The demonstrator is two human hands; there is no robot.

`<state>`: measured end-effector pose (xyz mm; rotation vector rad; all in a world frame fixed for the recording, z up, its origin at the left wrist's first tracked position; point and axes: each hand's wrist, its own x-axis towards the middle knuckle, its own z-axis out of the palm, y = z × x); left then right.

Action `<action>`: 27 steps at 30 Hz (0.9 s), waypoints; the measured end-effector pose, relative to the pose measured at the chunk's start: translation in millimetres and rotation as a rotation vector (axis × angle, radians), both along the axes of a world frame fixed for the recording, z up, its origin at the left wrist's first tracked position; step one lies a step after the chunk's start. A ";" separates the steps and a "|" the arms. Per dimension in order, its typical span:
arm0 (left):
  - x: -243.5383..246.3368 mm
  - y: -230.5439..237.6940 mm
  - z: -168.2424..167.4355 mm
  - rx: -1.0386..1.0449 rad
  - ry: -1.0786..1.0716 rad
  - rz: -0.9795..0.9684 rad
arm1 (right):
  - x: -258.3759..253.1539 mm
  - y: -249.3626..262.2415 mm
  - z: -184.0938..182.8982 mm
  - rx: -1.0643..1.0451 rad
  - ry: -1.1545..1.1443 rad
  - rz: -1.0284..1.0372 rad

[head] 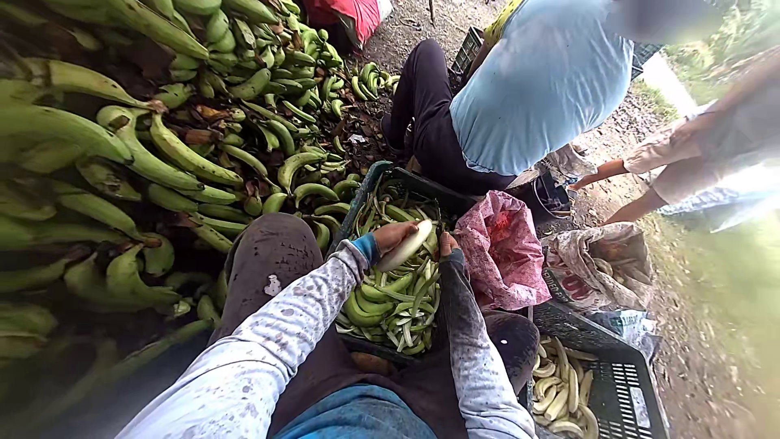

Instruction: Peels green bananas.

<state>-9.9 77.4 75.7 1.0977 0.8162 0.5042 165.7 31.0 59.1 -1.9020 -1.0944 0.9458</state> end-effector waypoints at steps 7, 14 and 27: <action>-9.8 23.2 9.3 -0.348 -0.085 0.460 | -33.0 -45.9 -16.1 0.630 -0.681 0.314; 7.2 5.3 9.5 -0.154 -0.142 0.422 | -18.8 -21.7 1.3 0.113 -0.367 0.171; -7.5 24.9 6.5 -0.436 -0.178 0.336 | -10.1 -38.8 -10.3 0.510 -0.560 0.583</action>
